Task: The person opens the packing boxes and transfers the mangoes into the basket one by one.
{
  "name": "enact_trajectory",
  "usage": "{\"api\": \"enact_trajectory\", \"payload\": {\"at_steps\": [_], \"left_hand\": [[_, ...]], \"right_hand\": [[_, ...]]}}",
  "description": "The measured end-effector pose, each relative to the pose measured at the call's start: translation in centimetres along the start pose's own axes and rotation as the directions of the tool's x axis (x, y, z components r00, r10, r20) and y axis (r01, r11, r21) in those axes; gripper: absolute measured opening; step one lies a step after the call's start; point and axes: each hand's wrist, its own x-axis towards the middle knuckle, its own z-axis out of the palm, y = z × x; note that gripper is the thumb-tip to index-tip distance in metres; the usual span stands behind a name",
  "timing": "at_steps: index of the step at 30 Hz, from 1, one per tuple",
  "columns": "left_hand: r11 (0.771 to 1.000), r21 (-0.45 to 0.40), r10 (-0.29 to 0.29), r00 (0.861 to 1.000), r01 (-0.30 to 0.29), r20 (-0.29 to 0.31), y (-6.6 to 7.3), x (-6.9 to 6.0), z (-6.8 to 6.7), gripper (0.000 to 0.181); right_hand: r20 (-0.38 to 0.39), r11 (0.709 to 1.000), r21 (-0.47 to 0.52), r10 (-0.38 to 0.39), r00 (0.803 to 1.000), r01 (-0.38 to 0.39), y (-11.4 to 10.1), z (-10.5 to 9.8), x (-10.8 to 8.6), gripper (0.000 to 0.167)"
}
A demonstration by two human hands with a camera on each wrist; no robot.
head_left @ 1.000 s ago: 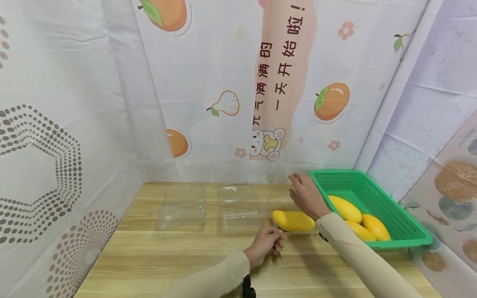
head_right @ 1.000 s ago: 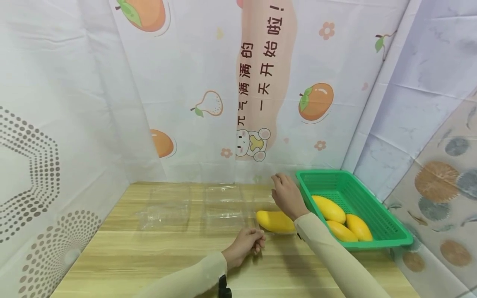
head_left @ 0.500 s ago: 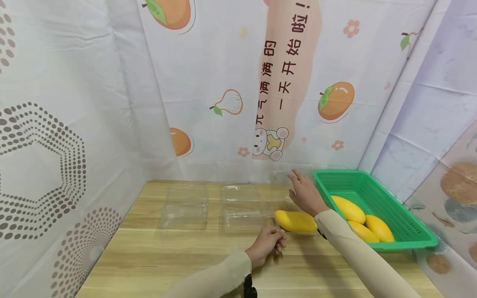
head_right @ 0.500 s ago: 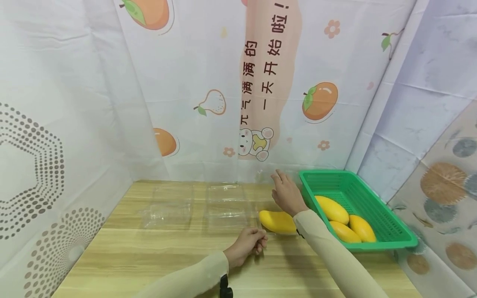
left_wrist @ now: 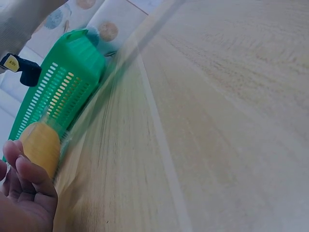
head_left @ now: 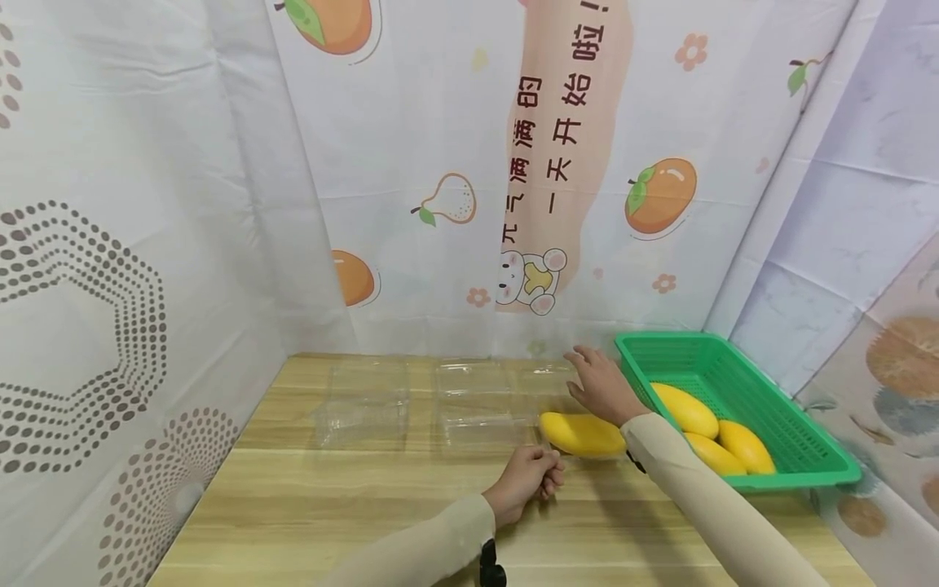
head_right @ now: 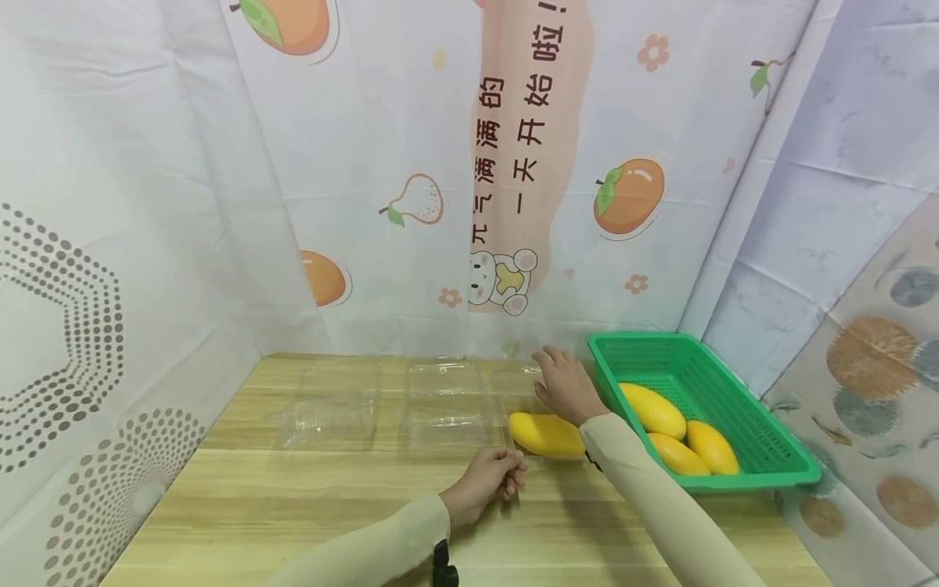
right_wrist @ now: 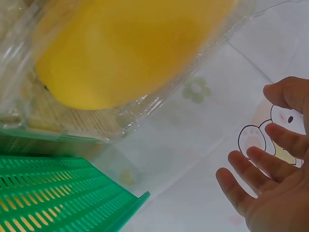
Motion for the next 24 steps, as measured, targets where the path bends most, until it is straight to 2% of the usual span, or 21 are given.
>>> {"api": "enact_trajectory", "payload": {"at_steps": [10,24], "left_hand": [[1.000,-0.003,-0.010,1.000,0.010,-0.005,0.1,0.0,-0.2,0.029],[1.000,-0.002,-0.017,1.000,0.017,-0.007,-0.1,0.2,-0.4,0.030]], "right_hand": [[0.029,0.999,-0.037,-0.028,0.999,0.029,0.3,0.1,-0.7,0.052],[0.097,0.999,0.029,0.012,0.995,-0.015,1.2,0.0,-1.9,0.051]]}}
